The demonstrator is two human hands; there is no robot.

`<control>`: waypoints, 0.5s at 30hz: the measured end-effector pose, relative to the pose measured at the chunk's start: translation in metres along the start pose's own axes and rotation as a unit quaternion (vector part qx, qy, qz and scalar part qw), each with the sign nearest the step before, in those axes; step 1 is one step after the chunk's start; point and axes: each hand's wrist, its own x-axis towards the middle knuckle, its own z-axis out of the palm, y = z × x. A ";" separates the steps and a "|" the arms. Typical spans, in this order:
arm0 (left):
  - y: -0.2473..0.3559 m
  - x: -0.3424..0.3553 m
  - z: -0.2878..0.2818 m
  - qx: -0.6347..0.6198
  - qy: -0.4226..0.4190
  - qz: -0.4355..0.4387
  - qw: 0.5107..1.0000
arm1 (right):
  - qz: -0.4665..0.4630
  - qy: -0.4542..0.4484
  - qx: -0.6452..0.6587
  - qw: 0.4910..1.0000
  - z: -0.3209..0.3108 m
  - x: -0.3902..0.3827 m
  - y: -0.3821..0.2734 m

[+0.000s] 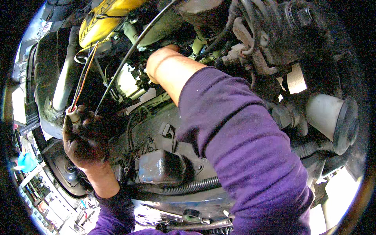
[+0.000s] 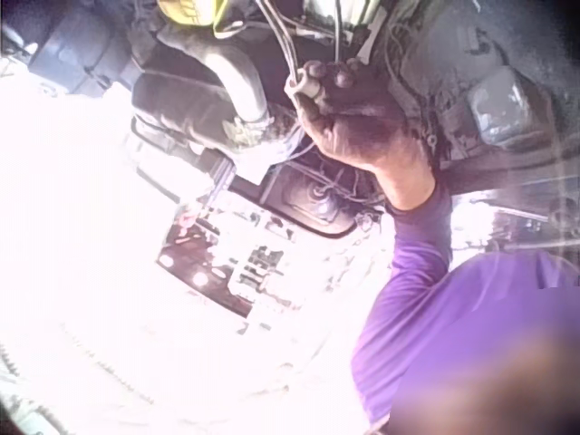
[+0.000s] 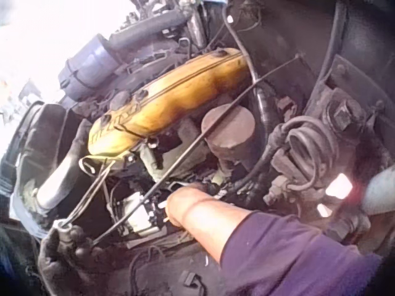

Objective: The person works on a car engine with the hood open, using pliers and a wrench to adjust and remove components near the alternator. They disconnect a wire harness and handle small parts within the engine bay.

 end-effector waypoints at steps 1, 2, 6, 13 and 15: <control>0.001 0.000 0.000 0.000 -0.007 -0.004 1.000 | -0.003 0.006 0.000 1.000 -0.003 -0.002 0.001; 0.001 0.000 -0.001 -0.010 -0.018 -0.012 1.000 | -0.006 0.015 0.000 1.000 -0.004 -0.005 0.002; 0.001 0.000 -0.002 0.008 -0.042 -0.010 0.999 | -0.022 0.041 -0.001 0.999 -0.002 -0.006 0.003; 0.002 -0.002 -0.001 0.033 -0.028 -0.004 0.999 | -0.037 0.066 0.001 0.997 0.003 -0.002 0.002; 0.001 -0.002 -0.001 0.033 -0.029 -0.004 0.999 | -0.038 0.074 -0.001 0.997 0.003 -0.004 0.003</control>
